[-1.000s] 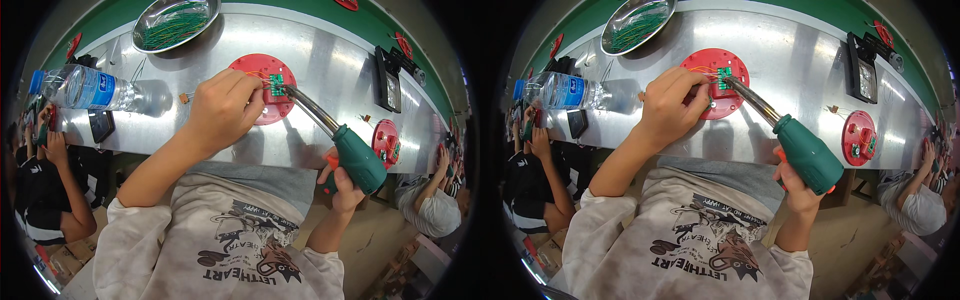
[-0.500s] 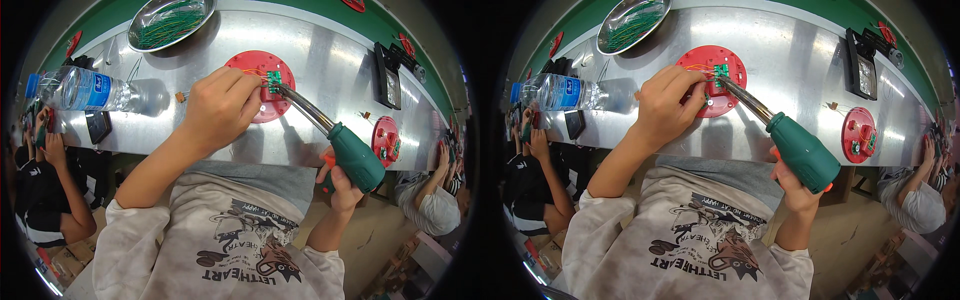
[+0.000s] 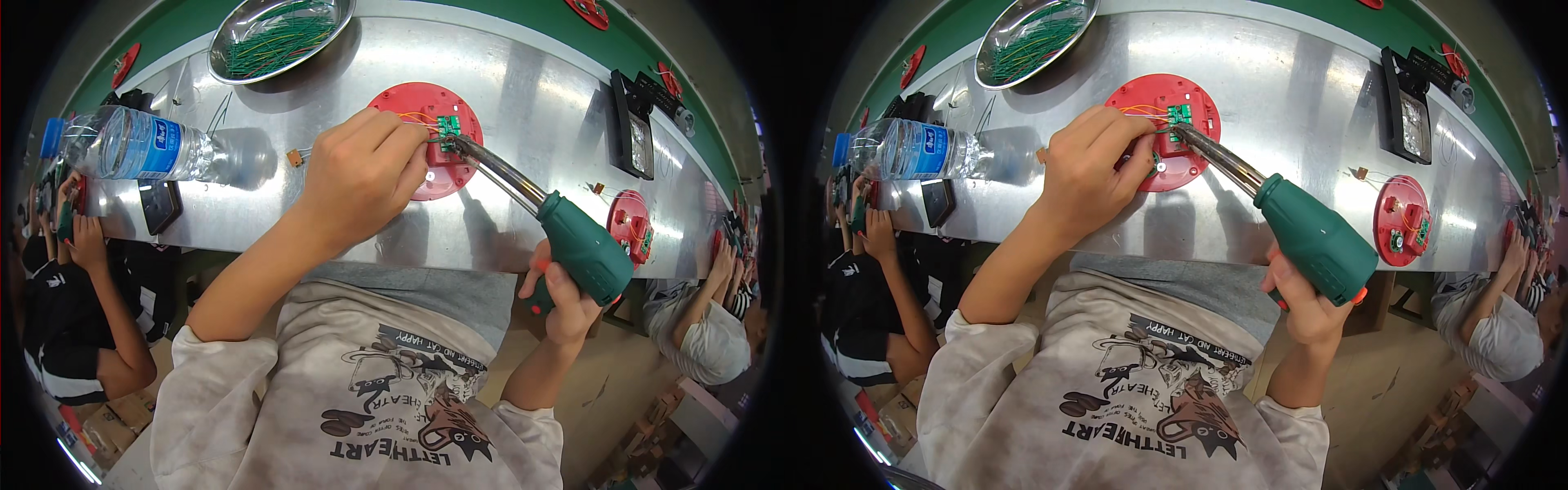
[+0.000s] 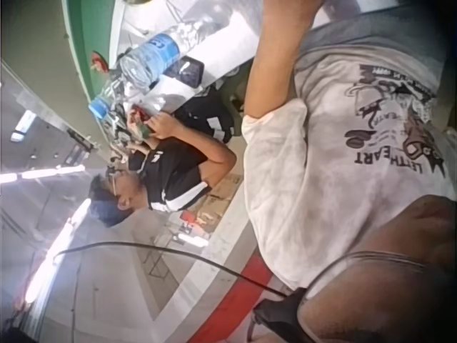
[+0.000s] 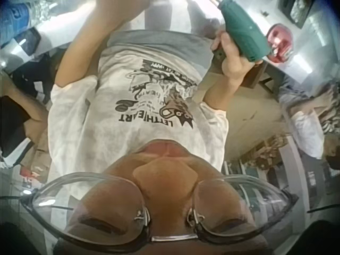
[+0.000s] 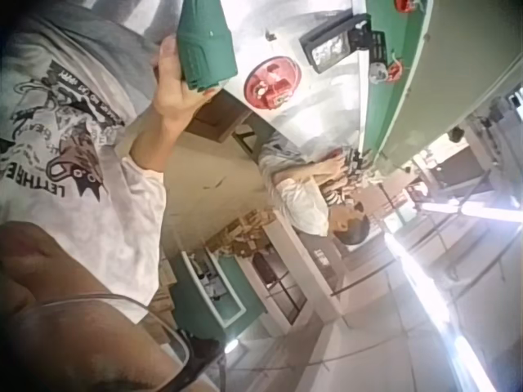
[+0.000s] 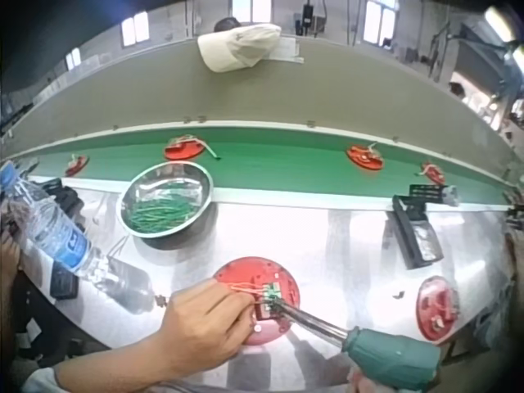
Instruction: Soldering wires onto a circuit board at an assembly line.
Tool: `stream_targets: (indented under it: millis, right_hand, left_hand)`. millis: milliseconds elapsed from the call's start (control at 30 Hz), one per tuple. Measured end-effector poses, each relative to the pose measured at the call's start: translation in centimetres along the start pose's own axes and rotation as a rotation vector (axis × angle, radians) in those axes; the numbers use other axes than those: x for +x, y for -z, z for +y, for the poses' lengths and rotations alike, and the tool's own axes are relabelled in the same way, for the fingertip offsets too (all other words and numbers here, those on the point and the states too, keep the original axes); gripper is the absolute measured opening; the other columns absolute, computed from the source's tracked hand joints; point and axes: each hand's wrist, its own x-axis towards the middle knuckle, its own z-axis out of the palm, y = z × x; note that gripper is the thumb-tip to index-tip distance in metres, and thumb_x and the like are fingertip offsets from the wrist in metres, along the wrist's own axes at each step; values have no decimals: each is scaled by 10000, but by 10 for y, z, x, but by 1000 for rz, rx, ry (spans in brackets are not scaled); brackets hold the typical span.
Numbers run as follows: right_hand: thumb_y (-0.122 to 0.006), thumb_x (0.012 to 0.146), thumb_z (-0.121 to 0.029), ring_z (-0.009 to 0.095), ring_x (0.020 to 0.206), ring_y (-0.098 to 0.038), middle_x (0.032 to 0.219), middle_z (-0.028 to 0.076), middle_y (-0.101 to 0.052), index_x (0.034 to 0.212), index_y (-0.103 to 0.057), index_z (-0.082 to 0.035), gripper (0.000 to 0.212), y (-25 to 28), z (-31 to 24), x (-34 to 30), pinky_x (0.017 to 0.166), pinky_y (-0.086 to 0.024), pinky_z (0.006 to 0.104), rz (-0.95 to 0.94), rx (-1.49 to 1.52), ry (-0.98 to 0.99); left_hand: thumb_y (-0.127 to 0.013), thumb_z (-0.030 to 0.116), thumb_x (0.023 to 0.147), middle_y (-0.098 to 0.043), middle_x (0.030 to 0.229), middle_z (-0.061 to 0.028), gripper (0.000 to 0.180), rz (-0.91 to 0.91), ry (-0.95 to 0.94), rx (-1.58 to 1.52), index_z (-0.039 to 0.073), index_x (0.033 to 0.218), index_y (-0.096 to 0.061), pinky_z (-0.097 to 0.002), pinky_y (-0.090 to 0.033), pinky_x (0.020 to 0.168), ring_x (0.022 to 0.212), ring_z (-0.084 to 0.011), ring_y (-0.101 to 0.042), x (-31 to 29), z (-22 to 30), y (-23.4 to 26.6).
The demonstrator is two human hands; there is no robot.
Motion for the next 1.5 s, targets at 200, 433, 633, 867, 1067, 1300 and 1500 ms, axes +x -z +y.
stream_targets:
  millis: [200, 433, 633, 867, 1067, 1300, 1500]
  right_hand:
    - [-586, 927, -212, 203, 475, -593, 943, 246, -630, 1236, -494, 151, 485, 14, 3, 3, 408, -487, 295, 158, 84, 174]
    - [-491, 983, -263, 179, 451, -570, 961, 222, -622, 1133, -532, 121, 414, 34, 7, 25, 378, -462, 292, 237, 76, 230]
    - [-486, 988, -265, 173, 446, -553, 933, 202, -613, 1151, -528, 95, 398, 39, 22, 29, 373, -459, 280, 277, 249, 172]
    - [-487, 992, -261, 178, 417, -544, 913, 219, -600, 1142, -514, 111, 401, 34, 21, 28, 357, -454, 287, 293, 261, 185]
    - [-491, 992, -256, 180, 406, -542, 906, 224, -596, 1128, -515, 108, 390, 37, 23, 26, 353, -451, 295, 301, 278, 184]
    - [-415, 1019, -333, 168, 482, -556, 1015, 188, -577, 1142, -512, 57, 420, 53, 30, 13, 411, -476, 294, 357, 286, 297]
    - [-393, 1031, -409, 180, 536, -559, 1047, 157, -541, 1157, -500, -2, 439, 72, 25, 14, 471, -482, 319, 463, 420, 422]
  left_hand:
    - [-721, -19, 739, -665, 784, -113, 147, -24, 4, 11, 5, 878, -679, -370, -514, 600, 672, -283, -630, 1, 2, 3]
    - [-693, 46, 769, -615, 754, -77, 85, 24, -47, 29, 37, 842, -652, -369, -506, 571, 665, -253, -604, 0, -3, -3]
    - [-691, 37, 768, -611, 750, -77, 82, 18, -53, 32, 36, 839, -652, -369, -502, 564, 662, -250, -604, 2, -1, -3]
    - [-696, 13, 761, -634, 780, -88, 98, 5, -25, 34, 24, 853, -662, -374, -515, 587, 692, -256, -625, 2, 5, 1]
    - [-692, -37, 777, -658, 836, -128, 139, 140, -77, 23, -1, 906, -657, -385, -512, 635, 749, -305, -648, 9, 5, 9]
    - [-746, 166, 809, -640, 855, -157, 340, -142, 148, -12, -10, 1076, -630, -464, -510, 701, 750, -373, -609, 44, 20, 31]
    - [-766, 357, 693, -693, 917, -222, 465, -681, 145, 17, 3, 982, -683, -473, -529, 786, 902, -399, -665, 91, 7, 12]
